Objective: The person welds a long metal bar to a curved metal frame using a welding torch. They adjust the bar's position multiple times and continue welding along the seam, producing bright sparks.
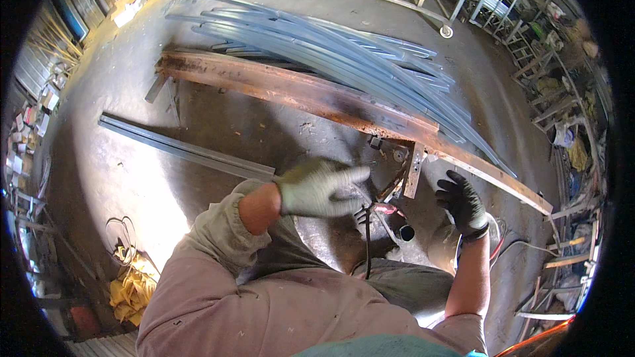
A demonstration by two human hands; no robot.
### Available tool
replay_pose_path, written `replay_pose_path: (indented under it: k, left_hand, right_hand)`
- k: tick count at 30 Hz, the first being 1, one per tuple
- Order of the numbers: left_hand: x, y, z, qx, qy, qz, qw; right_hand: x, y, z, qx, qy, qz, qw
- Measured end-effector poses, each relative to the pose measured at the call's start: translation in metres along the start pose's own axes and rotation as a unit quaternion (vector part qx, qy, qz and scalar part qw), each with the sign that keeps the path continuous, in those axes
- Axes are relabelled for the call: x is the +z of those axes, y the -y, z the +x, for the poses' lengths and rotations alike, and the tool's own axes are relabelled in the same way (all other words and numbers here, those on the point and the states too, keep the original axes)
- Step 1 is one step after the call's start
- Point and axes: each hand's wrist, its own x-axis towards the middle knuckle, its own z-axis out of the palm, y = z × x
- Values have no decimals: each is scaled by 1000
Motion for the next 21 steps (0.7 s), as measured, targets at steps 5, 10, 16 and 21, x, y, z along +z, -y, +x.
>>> replay_pose_path:
  k: [5, 10, 16, 21]
  left_hand:
    - [-78, -90, -40, 180, -289, -13, 940]
    - [-121, -173, -117, 332, -312, 0, 890]
    - [-130, -212, -148, 414, -213, -32, 884]
    - [-132, -222, -166, 415, -180, -36, 891]
  right_hand:
    - [-19, -51, -33, -7, 84, -77, 993]
    - [-45, -70, -28, 78, 70, -147, 984]
    - [-54, -62, -29, 111, -2, -178, 978]
    - [-50, -59, -23, 125, 3, -224, 967]
